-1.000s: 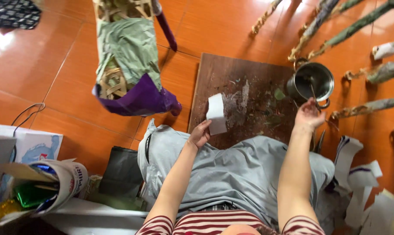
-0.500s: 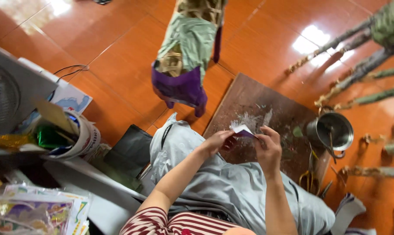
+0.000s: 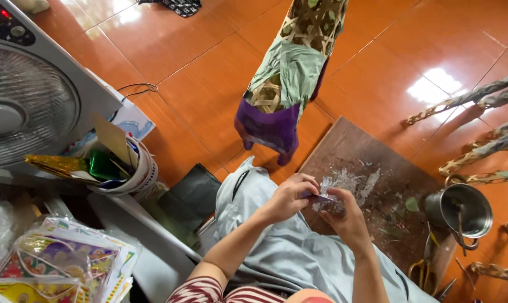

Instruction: Apply glue to paper strips and attach them to a bamboo frame for craft production.

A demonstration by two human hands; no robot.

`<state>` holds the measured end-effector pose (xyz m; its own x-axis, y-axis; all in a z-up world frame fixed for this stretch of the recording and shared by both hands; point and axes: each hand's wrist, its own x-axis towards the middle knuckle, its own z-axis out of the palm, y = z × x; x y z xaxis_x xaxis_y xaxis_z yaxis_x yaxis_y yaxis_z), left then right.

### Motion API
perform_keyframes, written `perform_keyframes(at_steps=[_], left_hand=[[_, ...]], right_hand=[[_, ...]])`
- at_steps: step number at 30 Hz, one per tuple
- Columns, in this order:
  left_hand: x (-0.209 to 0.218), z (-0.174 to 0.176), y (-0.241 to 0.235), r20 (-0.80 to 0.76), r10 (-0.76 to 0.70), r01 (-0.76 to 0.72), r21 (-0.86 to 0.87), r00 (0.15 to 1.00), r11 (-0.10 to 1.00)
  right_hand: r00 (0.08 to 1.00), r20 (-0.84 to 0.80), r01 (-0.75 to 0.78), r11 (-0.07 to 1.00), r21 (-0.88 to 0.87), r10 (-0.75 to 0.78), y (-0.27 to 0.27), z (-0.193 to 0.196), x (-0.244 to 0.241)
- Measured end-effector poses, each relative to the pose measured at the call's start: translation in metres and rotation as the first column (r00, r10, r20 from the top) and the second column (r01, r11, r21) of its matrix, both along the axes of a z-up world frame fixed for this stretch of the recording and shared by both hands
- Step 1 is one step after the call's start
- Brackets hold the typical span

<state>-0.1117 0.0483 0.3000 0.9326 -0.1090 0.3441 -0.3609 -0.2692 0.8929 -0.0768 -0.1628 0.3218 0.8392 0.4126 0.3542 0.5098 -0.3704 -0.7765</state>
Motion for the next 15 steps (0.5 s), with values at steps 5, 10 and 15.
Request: perform_keyframes(at_steps=[5, 10, 15], left_hand=[[-0.006, 0.020, 0.036, -0.111, 0.087, -0.107, -0.191, 0.990, 0.976], [-0.014, -0.001, 0.086, 0.066, 0.178, -0.128, -0.465, 0.982, 0.876], [-0.016, -0.021, 0.128, -0.218, 0.260, -0.338, -0.661, 0.941, 0.669]], right_hand=[[0.972, -0.233, -0.062, 0.983, -0.174, 0.020, 0.008, -0.049, 0.026], [0.905, -0.403, -0.126, 0.991, 0.051, 0.136, 0.006, -0.074, 0.052], [0.836, -0.510, -0.064, 0.960, 0.274, 0.201, 0.026, -0.067, 0.089]])
